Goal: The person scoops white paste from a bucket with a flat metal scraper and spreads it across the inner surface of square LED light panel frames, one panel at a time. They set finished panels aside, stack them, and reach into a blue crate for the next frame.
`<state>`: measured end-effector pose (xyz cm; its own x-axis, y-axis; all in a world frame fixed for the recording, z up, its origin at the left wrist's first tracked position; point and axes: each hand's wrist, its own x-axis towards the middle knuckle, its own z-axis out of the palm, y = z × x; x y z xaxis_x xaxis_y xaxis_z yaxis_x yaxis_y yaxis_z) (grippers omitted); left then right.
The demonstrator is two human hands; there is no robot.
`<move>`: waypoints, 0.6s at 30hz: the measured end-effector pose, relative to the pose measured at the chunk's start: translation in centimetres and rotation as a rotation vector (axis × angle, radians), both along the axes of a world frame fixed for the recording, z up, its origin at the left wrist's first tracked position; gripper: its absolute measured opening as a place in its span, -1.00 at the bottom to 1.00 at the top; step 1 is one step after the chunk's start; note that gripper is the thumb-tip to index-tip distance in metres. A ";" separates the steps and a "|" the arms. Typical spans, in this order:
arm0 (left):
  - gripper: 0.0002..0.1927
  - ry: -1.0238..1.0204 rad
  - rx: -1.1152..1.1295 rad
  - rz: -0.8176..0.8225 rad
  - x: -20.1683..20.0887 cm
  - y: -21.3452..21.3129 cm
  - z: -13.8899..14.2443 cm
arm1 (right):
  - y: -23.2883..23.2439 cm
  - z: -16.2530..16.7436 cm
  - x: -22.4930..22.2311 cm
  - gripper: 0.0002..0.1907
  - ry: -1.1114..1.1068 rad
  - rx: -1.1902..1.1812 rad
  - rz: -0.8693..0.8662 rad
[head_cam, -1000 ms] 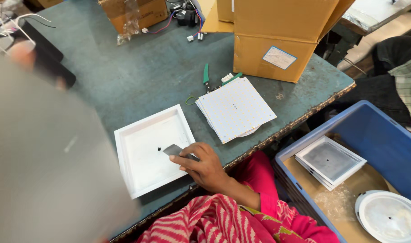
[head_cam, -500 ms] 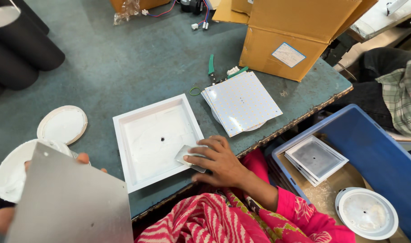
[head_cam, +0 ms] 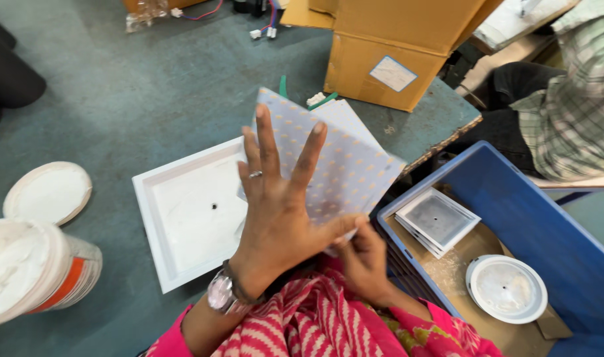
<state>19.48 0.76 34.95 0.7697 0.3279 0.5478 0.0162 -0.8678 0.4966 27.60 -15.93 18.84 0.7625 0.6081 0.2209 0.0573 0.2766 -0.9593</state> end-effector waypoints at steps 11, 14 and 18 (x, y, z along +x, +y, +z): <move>0.07 0.012 -0.547 -0.174 -10.9 5.6 -10.8 | -11.0 2.0 22.4 -0.68 0.167 0.192 -0.689; 0.08 0.065 -0.540 -0.049 -15.3 9.4 -18.6 | -11.3 -0.5 28.9 -0.68 0.243 0.094 -0.618; 0.04 0.133 -0.610 0.119 -19.7 14.3 -28.7 | -9.9 -3.0 34.6 -0.67 0.407 -0.006 -0.535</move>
